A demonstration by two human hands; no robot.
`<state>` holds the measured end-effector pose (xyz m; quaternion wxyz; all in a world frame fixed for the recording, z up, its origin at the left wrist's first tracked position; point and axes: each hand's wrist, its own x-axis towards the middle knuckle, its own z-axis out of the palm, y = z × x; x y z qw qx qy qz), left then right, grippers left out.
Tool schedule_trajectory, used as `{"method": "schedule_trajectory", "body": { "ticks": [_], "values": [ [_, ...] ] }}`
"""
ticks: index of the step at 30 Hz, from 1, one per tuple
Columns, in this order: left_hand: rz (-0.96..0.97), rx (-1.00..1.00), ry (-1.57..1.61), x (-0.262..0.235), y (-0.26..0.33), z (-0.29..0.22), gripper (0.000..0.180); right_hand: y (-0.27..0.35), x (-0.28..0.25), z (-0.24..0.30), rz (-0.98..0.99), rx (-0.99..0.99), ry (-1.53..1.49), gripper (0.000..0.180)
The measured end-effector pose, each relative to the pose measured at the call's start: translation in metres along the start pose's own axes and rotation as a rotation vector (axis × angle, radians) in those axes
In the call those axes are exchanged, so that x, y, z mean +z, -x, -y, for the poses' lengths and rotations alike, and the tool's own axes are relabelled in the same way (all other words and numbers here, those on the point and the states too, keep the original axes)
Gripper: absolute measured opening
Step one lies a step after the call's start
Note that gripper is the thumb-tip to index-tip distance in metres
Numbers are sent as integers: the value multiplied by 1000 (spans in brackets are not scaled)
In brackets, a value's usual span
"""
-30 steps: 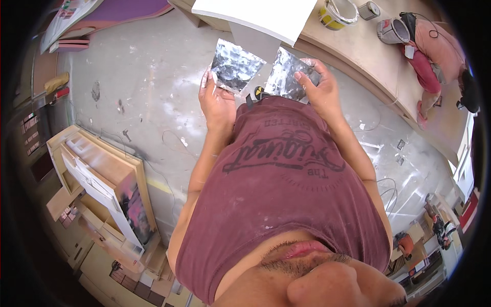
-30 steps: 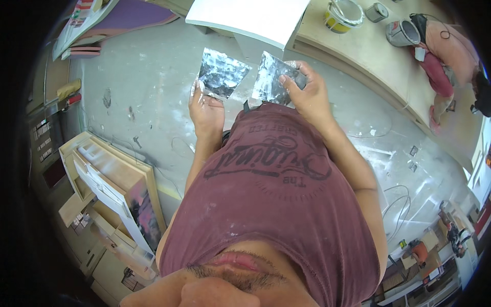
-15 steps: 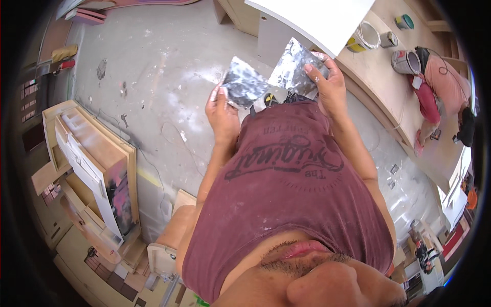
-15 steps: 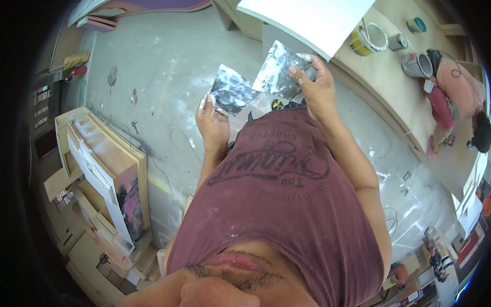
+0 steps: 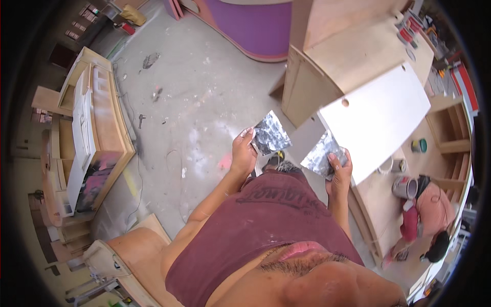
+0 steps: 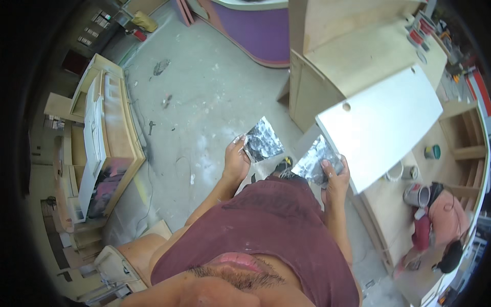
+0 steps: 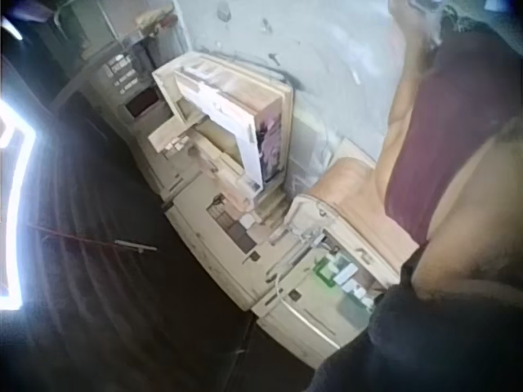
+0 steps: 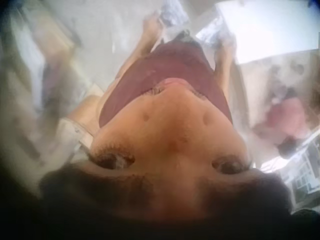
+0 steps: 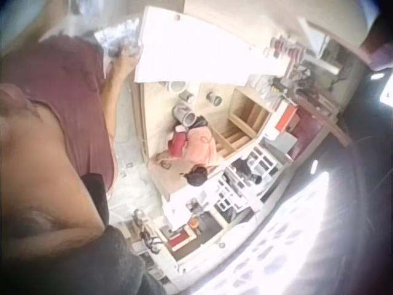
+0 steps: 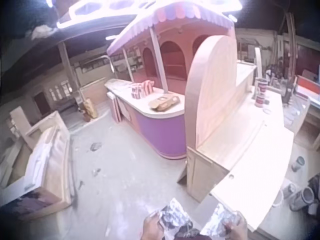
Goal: The person applies white putty to the edges of a white furniture panel using metal scrapers, dipping the tools into a container of putty and smoothing it over the wood.
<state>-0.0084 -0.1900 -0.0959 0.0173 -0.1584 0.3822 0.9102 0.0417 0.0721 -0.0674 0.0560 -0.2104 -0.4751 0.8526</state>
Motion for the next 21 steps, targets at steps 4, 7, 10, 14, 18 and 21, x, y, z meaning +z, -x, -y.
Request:
{"method": "schedule_trajectory", "body": {
  "ticks": [4, 7, 10, 14, 18, 21],
  "values": [
    [1, 13, -4, 3, -13, -14, 18, -5, 21, 11, 75, -15, -79, 36],
    [8, 9, -3, 0, -40, -11, 19, -26, 24, 11, 93, -26, -60, 39],
    [89, 2, -18, 12, -84, 2, 20, -54, 32, 25, 117, -48, 36, 39],
    [39, -79, -84, 19, -96, -7, 21, -66, 44, 13, 78, -129, 120, 39],
    [124, -244, -137, 11, -134, -10, 21, -61, 55, 8, -55, -165, 93, 34],
    [292, -379, -207, 12, -173, -11, 21, -54, 58, -6, -239, -271, 94, 32]
  ]
}}
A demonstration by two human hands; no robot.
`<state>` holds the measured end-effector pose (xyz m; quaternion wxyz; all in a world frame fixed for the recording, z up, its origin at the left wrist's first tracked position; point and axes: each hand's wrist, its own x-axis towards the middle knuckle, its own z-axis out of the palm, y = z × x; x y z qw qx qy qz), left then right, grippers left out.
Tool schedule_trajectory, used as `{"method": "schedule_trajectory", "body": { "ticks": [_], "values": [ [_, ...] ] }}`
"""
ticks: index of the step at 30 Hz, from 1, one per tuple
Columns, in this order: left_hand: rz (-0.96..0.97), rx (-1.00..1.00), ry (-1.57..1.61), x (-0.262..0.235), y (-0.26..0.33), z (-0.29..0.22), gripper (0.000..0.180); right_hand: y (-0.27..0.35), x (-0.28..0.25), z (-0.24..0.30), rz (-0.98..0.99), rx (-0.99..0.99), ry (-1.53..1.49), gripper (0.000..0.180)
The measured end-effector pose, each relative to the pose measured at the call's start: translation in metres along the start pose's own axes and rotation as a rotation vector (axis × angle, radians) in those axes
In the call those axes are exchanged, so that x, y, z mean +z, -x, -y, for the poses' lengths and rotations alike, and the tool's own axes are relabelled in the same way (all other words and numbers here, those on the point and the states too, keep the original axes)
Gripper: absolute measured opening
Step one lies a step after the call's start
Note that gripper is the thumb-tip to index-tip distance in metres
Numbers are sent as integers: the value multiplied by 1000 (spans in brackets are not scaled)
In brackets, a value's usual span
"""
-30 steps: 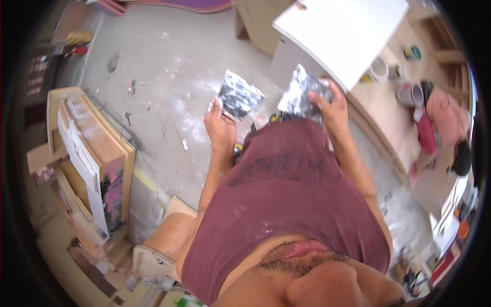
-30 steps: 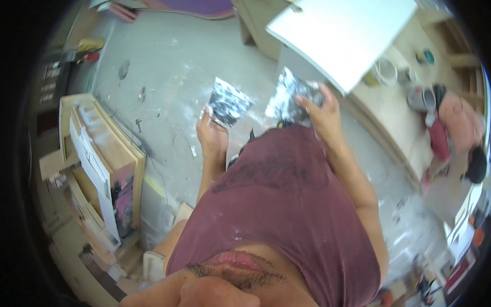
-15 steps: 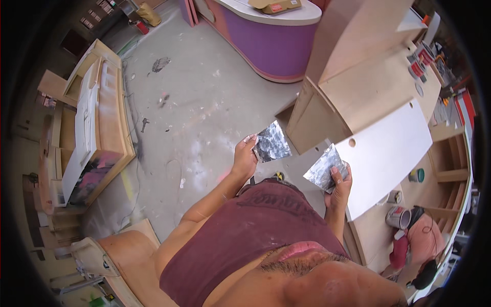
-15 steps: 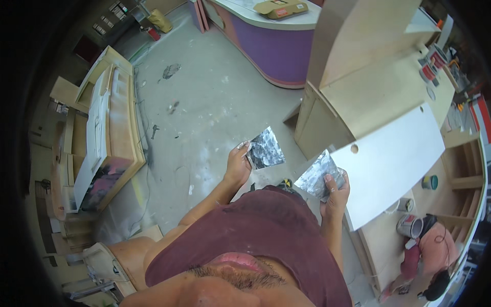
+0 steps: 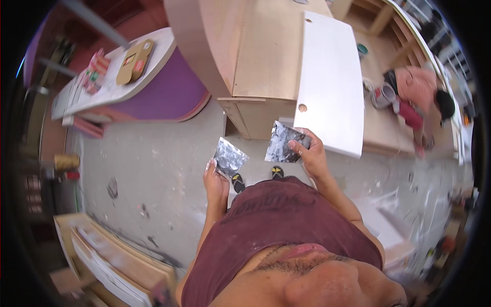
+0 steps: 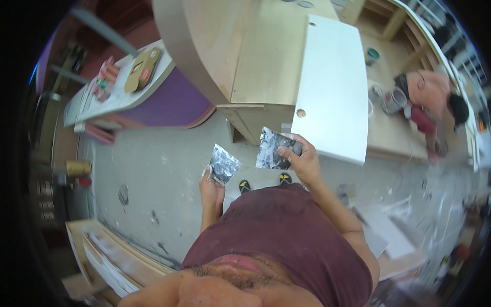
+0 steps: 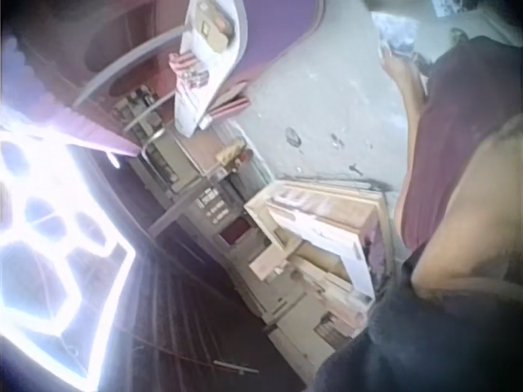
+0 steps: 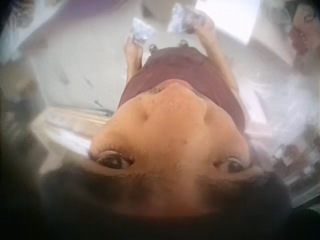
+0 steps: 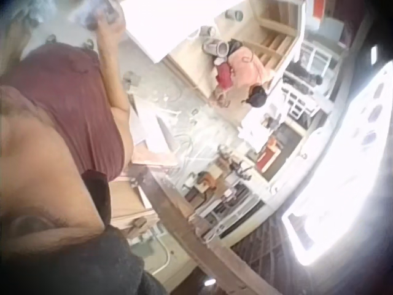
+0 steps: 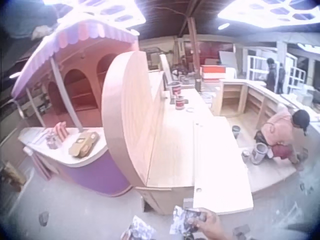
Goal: The person applies white putty to the edges of a white furniture panel using metal scrapers, dipping the tools into a container of putty and smoothing it over the wood.
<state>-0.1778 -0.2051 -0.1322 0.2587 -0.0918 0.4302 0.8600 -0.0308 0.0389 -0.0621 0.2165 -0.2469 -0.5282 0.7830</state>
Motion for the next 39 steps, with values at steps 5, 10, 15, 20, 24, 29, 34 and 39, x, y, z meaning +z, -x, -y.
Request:
{"method": "schedule_trajectory", "body": {
  "ticks": [5, 10, 15, 20, 24, 29, 34, 39],
  "values": [
    [71, -115, -145, 6, -55, -32, 22, 16, 15, -26, -288, -64, -95, 32],
    [188, -258, -208, -2, -98, -37, 23, 49, 14, -50, -614, -181, -81, 33],
    [309, -384, -214, 4, -107, -43, 23, 97, 19, -58, -894, -250, -120, 37],
    [361, -467, -244, 20, -107, -36, 23, 103, 19, -64, -1058, -353, -237, 34],
    [435, -489, -257, 20, -103, -31, 22, 105, 26, -59, -1056, -388, -201, 33],
    [466, -475, -243, 28, -104, -29, 23, 109, 25, -58, -1002, -433, -221, 29],
    [457, -468, -260, 49, -99, -27, 26, 109, 19, -58, -989, -418, -190, 25],
    [493, -504, -279, 64, -109, -4, 29, 100, 3, -50, -1037, -396, -163, 23]
  ]
}}
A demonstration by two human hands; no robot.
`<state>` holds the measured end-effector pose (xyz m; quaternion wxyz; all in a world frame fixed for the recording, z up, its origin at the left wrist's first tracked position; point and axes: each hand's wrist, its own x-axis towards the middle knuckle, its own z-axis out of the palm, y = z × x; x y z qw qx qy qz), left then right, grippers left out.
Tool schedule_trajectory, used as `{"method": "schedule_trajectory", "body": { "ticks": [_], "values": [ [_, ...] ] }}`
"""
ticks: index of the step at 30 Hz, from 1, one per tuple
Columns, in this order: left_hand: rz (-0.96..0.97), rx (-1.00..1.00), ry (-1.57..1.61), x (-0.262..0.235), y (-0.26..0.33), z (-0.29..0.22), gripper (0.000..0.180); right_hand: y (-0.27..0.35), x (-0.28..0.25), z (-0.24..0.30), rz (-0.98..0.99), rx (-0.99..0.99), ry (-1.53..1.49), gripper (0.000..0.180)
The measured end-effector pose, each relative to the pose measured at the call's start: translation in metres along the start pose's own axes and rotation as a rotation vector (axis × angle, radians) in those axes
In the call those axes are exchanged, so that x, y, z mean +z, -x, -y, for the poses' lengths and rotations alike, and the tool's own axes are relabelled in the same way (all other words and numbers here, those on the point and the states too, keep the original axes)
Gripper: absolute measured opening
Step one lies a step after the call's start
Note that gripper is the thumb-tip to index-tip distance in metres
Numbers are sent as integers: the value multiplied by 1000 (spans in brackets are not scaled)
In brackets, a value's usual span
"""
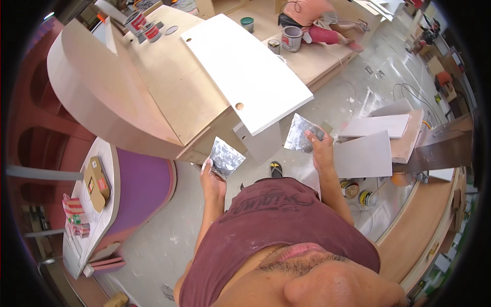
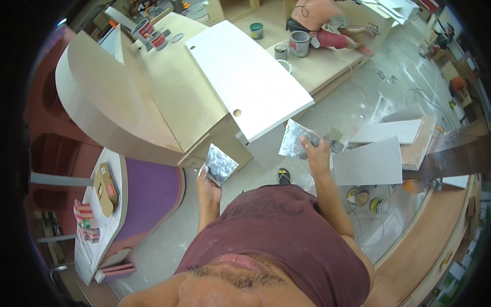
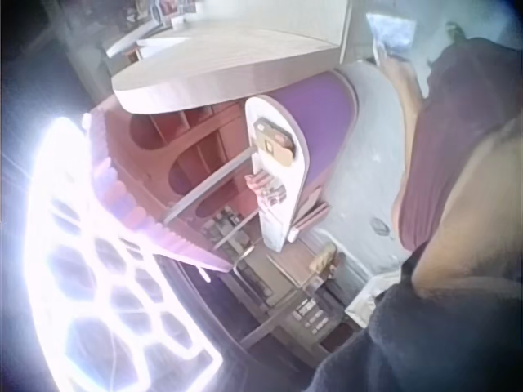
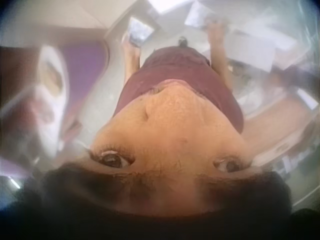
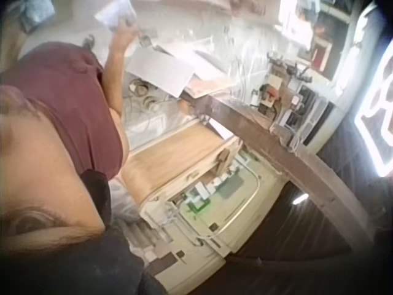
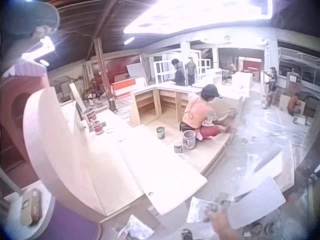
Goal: The person applies white putty to the edges of a white furniture panel using metal scrapers, dipping the tools into a container of putty and smoothing it over the wood.
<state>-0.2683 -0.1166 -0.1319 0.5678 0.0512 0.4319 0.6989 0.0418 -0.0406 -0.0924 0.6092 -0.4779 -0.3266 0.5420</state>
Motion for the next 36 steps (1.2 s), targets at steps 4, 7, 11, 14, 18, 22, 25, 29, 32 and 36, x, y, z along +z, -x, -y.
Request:
{"method": "schedule_trajectory", "body": {
  "ticks": [4, 7, 11, 14, 18, 22, 25, 29, 32, 36],
  "values": [
    [-11, -15, -11, 4, -10, 6, 29, -12, 1, 0, -7, 15, 90, 25],
    [9, -13, -26, 8, -8, 4, 29, -15, -2, -2, 11, 57, 92, 28],
    [-34, -13, -36, 16, -6, 4, 30, -15, -2, 1, 60, 85, 61, 26],
    [-20, -1, -49, 17, -4, 3, 29, -15, -2, 2, 90, 117, 72, 25],
    [-29, -8, -33, 16, -5, 3, 28, -14, 3, 2, 102, 114, 136, 25],
    [15, -21, -14, 21, -4, 3, 28, -15, -2, -10, 76, 71, 119, 24],
    [11, -24, -14, 24, -4, 1, 28, -14, -1, -11, 71, 66, 103, 25],
    [1, -12, -1, 20, -5, 2, 28, -11, 3, -2, 67, 61, 181, 26],
    [5, -10, 14, 21, -7, 4, 30, -14, -3, -12, 66, 59, 204, 27],
    [-15, -9, 22, 22, -3, 5, 31, -11, 1, -10, 76, 73, 214, 28]
  ]
}}
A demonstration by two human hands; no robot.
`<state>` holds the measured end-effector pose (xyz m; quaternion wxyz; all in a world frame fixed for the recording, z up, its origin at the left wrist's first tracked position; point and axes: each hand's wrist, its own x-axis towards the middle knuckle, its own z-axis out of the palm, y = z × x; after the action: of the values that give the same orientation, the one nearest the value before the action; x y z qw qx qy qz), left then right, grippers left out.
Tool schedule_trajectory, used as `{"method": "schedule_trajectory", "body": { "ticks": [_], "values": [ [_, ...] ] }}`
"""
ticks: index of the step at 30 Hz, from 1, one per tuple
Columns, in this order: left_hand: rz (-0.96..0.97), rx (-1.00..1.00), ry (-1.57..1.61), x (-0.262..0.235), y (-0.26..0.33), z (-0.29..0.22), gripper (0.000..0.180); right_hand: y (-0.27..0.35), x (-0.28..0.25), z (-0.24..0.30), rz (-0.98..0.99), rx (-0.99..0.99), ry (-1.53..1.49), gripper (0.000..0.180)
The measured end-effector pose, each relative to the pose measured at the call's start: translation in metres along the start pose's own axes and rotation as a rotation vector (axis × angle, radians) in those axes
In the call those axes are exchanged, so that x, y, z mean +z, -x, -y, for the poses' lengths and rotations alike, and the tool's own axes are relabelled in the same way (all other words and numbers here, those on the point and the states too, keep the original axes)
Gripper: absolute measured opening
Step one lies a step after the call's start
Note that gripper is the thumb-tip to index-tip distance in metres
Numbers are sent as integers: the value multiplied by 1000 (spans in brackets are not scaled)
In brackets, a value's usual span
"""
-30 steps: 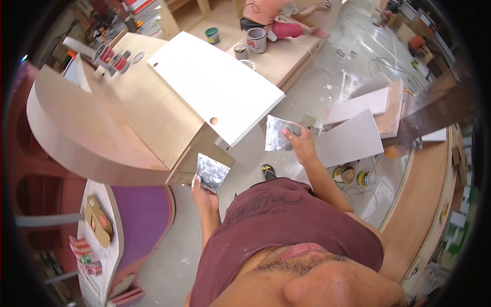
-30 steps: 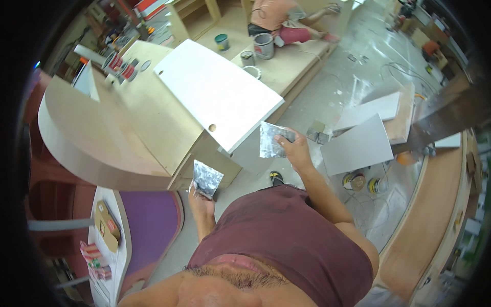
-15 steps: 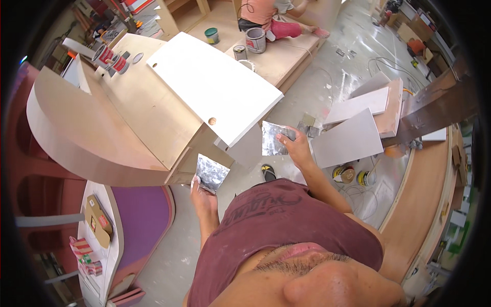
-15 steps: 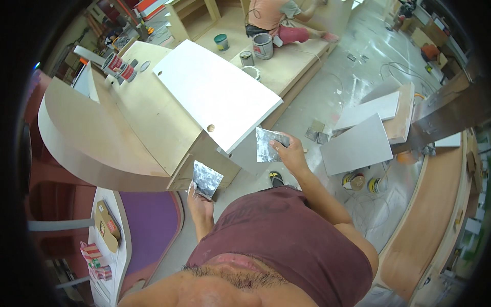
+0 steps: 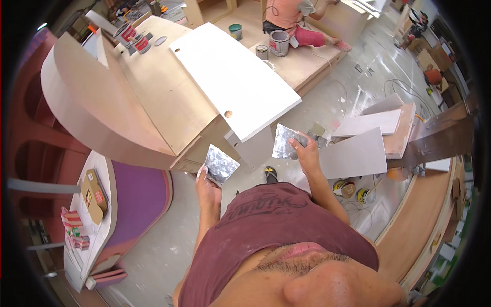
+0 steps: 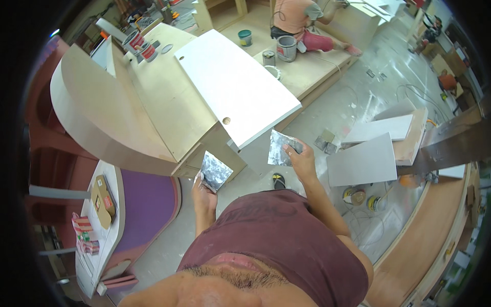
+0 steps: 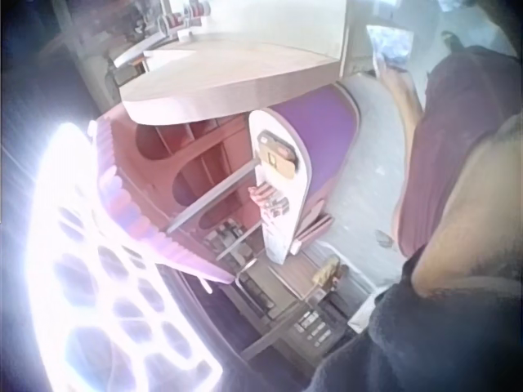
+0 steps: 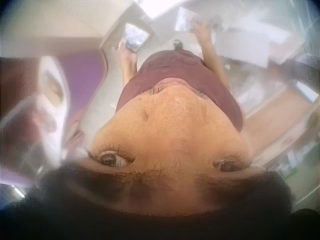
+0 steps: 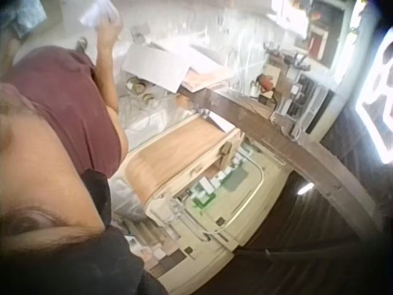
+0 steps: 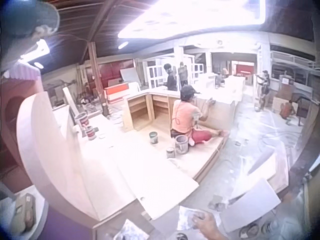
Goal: The person applies white putty to the edges of a white furniture panel using metal scrapers, dipping the tools into a container of putty and smoothing it over the wood.
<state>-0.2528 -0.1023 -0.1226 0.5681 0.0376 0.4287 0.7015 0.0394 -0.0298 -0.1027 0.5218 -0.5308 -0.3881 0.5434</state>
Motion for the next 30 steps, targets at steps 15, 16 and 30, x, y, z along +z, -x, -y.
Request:
{"method": "schedule_trajectory", "body": {
  "ticks": [15, 16, 30],
  "values": [
    [2, 3, 25, -9, 1, 5, 29, 0, 2, -7, 15, -12, -92, 25],
    [-3, 7, 28, -9, 2, 5, 29, 0, 3, -7, 7, -16, -95, 26],
    [3, 0, 46, -8, 2, 7, 24, -1, -2, -19, -27, 2, -27, 28]
  ]
}}
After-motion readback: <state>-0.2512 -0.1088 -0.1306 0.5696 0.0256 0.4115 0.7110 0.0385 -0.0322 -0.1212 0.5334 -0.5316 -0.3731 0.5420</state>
